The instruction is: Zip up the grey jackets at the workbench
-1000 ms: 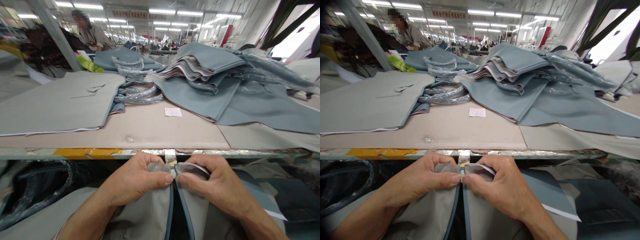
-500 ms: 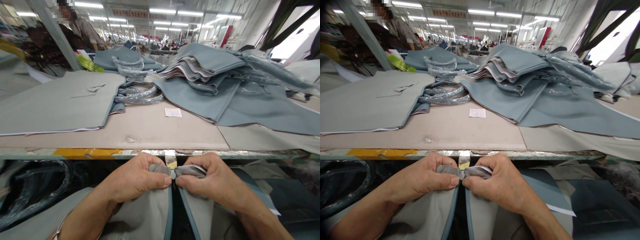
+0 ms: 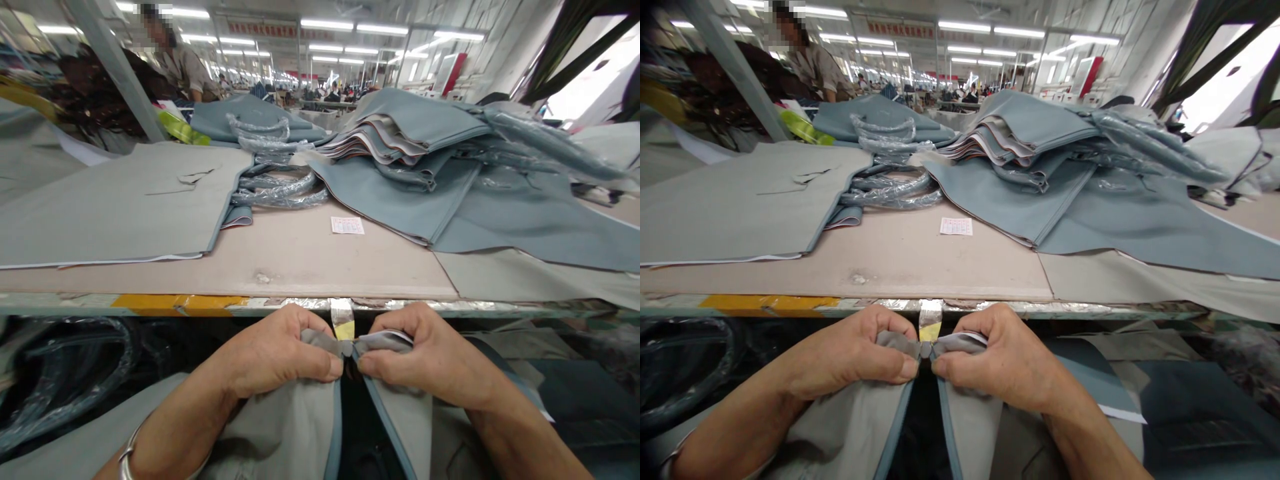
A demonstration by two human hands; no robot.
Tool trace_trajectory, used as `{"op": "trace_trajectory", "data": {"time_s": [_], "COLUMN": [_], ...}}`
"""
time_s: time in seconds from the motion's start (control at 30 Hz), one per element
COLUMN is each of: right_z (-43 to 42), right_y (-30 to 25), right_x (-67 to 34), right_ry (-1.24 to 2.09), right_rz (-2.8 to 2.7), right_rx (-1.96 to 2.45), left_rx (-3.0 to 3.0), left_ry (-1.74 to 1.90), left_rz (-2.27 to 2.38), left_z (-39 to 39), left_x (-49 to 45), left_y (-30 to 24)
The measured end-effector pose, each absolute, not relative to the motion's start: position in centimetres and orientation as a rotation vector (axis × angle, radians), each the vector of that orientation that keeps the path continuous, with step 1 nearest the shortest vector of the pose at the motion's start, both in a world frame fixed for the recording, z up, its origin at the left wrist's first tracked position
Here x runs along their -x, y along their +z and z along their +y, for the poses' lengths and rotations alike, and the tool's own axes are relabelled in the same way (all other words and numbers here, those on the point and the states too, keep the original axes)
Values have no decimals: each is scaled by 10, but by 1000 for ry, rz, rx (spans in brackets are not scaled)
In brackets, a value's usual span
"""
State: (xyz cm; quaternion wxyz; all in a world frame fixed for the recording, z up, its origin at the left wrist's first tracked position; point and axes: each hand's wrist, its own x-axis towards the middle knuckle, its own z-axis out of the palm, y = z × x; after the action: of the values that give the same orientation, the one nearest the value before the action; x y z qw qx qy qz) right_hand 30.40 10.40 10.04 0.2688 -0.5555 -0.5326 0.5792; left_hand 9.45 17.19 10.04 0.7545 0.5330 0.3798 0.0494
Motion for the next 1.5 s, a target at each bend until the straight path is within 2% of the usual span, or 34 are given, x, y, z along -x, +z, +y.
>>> {"op": "trace_trajectory", "data": {"time_s": [1.5], "right_z": [106], "right_y": [98], "right_x": [-299], "right_ry": [1485], "right_rz": [-1399], "right_rx": [1399], "left_rx": [-997], "left_ry": [271], "left_rz": [887], "left_z": [170], "left_x": [-96], "left_y": [95]}}
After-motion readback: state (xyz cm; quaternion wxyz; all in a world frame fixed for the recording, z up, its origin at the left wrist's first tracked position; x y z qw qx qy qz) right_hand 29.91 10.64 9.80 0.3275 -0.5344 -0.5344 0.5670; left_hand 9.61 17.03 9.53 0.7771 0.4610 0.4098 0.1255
